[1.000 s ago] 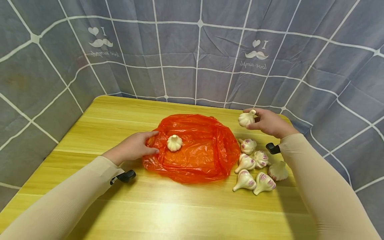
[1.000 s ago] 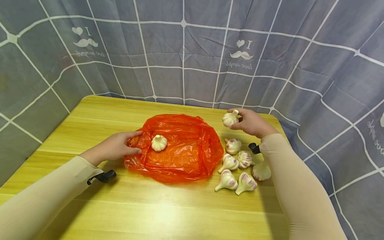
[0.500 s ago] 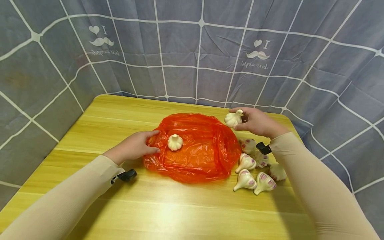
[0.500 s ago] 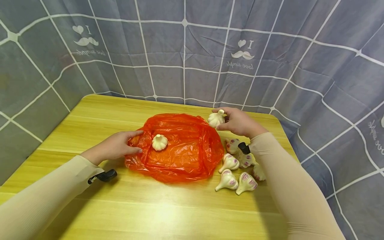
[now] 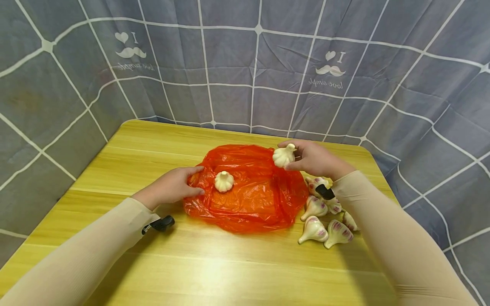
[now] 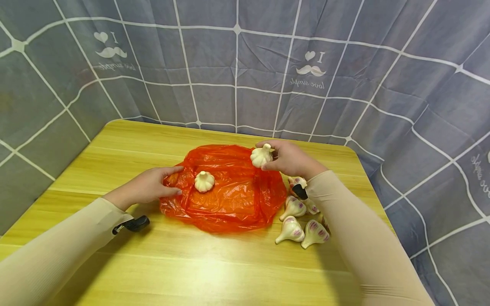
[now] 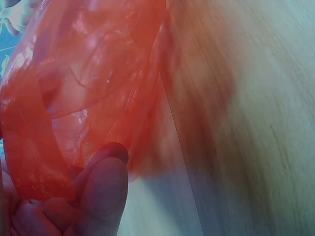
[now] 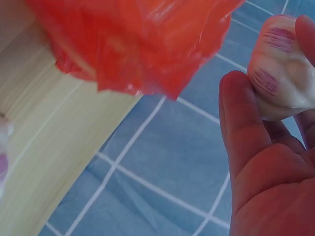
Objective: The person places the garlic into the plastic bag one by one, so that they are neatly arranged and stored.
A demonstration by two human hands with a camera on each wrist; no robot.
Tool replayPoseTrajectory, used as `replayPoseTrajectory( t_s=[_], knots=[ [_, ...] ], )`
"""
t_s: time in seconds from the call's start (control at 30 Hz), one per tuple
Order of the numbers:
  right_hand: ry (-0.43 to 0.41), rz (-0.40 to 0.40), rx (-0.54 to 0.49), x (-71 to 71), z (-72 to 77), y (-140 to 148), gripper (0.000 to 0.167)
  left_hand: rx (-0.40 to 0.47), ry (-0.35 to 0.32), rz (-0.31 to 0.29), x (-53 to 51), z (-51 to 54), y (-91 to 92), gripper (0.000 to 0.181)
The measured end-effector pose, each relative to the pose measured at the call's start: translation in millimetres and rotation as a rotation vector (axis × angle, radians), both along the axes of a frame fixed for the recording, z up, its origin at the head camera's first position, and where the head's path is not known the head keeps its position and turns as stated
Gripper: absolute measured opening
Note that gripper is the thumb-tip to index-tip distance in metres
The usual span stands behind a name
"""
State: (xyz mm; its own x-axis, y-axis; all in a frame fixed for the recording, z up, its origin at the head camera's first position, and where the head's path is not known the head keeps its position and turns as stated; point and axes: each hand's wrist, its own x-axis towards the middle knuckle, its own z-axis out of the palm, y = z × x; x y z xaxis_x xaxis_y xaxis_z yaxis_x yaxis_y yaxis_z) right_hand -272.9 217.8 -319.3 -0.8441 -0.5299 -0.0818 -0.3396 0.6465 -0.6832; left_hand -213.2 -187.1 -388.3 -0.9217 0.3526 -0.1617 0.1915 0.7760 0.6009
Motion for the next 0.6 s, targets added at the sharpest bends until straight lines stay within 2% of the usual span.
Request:
replayPoseTrajectory(
  t_s=[0.23, 0.6],
  knots=[
    [-0.039, 0.037, -0.035, 3.1, -4.7, -21, 0.060, -0.005, 0.007, -0.003, 0.3, 0.5, 0.5, 0.085],
    [-0.024, 0.105, -0.017, 5.9, -14.2, -45, 0.062, 0.016, -0.018, 0.002, -0.4, -1.9, 0.2, 0.085]
  ],
)
